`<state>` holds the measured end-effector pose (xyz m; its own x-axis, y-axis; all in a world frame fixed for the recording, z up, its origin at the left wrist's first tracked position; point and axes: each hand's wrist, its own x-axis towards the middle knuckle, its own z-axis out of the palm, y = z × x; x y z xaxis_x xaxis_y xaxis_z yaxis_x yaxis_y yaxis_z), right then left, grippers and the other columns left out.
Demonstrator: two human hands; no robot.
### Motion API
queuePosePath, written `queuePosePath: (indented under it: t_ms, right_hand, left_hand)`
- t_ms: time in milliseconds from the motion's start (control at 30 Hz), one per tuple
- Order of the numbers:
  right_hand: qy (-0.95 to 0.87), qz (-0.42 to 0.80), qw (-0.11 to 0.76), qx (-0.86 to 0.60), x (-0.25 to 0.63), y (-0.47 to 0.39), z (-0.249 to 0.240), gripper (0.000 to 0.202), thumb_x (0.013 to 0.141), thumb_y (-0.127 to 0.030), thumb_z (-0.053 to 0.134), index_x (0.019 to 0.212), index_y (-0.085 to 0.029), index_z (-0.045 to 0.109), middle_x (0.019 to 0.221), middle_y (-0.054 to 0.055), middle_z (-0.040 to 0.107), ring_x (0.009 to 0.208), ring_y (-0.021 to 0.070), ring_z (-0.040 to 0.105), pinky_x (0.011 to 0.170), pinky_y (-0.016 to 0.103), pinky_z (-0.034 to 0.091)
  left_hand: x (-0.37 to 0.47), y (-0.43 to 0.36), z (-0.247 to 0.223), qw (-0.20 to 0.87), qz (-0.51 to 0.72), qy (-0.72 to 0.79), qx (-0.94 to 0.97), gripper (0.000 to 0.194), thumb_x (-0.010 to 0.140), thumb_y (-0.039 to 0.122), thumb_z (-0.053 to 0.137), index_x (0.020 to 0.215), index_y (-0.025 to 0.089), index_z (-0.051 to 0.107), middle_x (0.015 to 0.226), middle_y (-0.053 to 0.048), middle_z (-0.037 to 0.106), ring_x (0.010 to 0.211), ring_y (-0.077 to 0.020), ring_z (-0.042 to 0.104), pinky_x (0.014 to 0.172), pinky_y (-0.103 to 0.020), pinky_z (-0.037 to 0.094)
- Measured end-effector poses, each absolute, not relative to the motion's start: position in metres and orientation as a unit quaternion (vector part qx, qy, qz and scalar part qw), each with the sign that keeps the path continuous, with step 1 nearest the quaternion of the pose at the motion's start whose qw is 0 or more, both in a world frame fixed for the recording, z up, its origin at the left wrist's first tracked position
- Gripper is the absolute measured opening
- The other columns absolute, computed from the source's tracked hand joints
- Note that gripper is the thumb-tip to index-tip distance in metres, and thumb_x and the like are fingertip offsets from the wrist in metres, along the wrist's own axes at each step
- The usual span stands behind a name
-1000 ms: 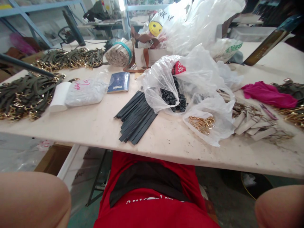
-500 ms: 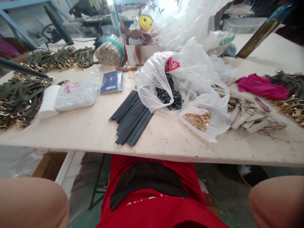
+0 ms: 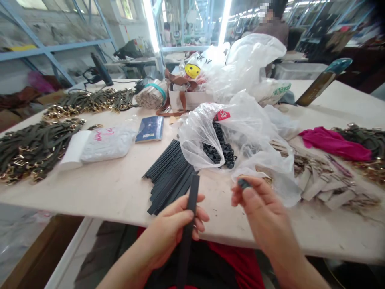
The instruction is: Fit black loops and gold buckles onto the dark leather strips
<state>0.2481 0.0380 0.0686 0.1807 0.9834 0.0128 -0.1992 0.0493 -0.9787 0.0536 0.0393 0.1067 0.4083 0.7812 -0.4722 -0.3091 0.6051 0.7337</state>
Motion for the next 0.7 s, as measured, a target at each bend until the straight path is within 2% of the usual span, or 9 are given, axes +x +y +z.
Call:
queuePosePath:
  t_ms: [67,167,367,700]
  right_hand:
    - [-0.404,0.550,0.565,-0.464,0.236,0.044,0.063,0.023,0.075,-0.037,0.062,0.092,-0.022,0.059,0.078,-0.001,0.062,0.061,0.0098,0.054,0.059,0.025,0.048]
    - [-0.363,0.621,0.522,-0.458,0.225,0.046,0.049,0.023,0.074,-0.037,0.063,0.093,-0.024,0.059,0.079,-0.002,0.061,0.061,0.0092,0.053,0.060,0.024,0.045]
    - [-0.238,0.708,0.509,-0.429,0.219,0.052,0.034,0.029,0.068,-0.031,0.069,0.094,-0.022,0.060,0.081,-0.001,0.064,0.067,0.0096,0.056,0.064,0.022,0.046]
    - [-0.210,0.732,0.494,-0.419,0.216,0.045,0.023,0.032,0.073,-0.028,0.066,0.102,-0.019,0.057,0.083,0.003,0.068,0.065,0.0093,0.059,0.064,0.021,0.047]
  left_hand:
    - [0.061,0.042,0.094,0.821,0.328,0.399,0.244,0.033,0.075,0.007,0.051,0.108,0.010,0.056,0.084,-0.008,0.062,0.068,-0.0120,0.057,0.060,-0.022,0.043]
    - [0.062,0.047,0.083,0.847,0.325,0.372,0.199,0.034,0.074,0.005,0.051,0.107,0.008,0.056,0.087,-0.010,0.062,0.073,-0.0141,0.058,0.064,-0.025,0.045]
    - [0.055,0.053,0.075,0.884,0.321,0.307,0.146,0.038,0.074,0.002,0.049,0.112,0.007,0.054,0.090,-0.011,0.060,0.078,-0.0147,0.059,0.071,-0.027,0.045]
    - [0.051,0.043,0.060,0.893,0.321,0.290,0.124,0.038,0.075,0.005,0.047,0.113,0.006,0.051,0.097,-0.014,0.060,0.083,-0.0177,0.060,0.073,-0.030,0.046]
